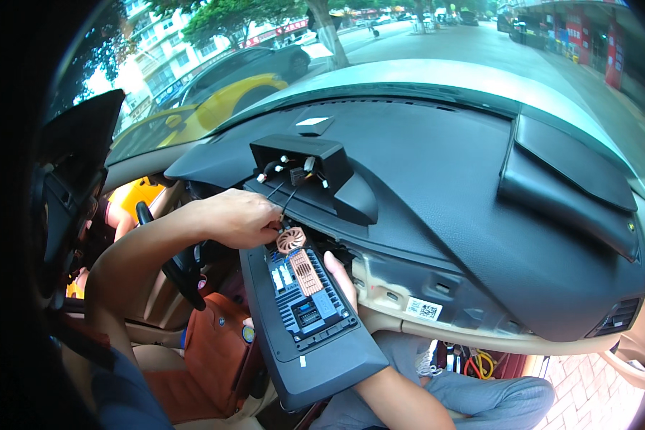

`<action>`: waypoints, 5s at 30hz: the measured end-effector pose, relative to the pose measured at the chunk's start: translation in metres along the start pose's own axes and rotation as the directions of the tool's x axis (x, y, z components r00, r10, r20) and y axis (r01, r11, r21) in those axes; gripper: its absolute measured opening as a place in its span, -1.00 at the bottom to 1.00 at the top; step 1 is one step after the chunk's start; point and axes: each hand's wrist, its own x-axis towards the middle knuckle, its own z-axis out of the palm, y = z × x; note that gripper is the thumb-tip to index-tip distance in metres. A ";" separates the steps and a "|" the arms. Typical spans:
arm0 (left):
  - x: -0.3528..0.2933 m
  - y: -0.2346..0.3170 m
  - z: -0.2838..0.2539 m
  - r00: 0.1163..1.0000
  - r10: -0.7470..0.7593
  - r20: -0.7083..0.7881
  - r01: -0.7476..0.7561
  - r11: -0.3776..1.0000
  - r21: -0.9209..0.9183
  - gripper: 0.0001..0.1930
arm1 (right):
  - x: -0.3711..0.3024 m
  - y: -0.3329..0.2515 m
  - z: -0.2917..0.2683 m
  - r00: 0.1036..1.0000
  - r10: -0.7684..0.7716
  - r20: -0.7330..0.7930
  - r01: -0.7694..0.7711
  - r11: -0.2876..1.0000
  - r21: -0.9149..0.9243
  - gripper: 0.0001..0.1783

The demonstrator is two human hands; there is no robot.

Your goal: The person removes a car head unit from the dashboard, disconnects several wiring harnesses, and then reconnects them to the unit. They use a screwdriver to adjust components on the back of the head unit and continue handling the wiring and unit throughout the clip.

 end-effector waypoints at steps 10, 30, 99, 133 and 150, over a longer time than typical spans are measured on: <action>0.010 -0.007 0.007 0.999 -0.041 0.019 0.045 0.885 -0.464 -0.77 | 0.000 -0.004 -0.009 0.986 0.108 0.129 -0.141 0.950 0.280 0.05; 0.003 -0.004 0.005 0.998 -0.063 -0.006 0.056 0.922 -0.383 -0.69 | 0.010 -0.004 -0.028 0.958 0.016 0.286 -0.069 0.982 0.176 -0.17; -0.038 -0.020 0.108 0.924 -0.330 -0.194 -0.192 0.038 -0.981 -0.71 | -0.014 0.015 -0.024 0.994 0.050 0.094 -0.077 0.948 0.309 0.07; -0.018 -0.002 0.111 0.861 -0.421 -0.284 -0.166 0.295 -0.941 -0.78 | 0.003 0.007 -0.011 1.000 -0.016 -0.019 0.017 0.999 0.050 -0.02; -0.002 -0.005 0.093 0.888 -0.421 -0.187 -0.073 0.272 -0.960 -0.90 | 0.009 0.002 -0.027 0.970 0.058 0.237 -0.099 0.981 0.165 -0.11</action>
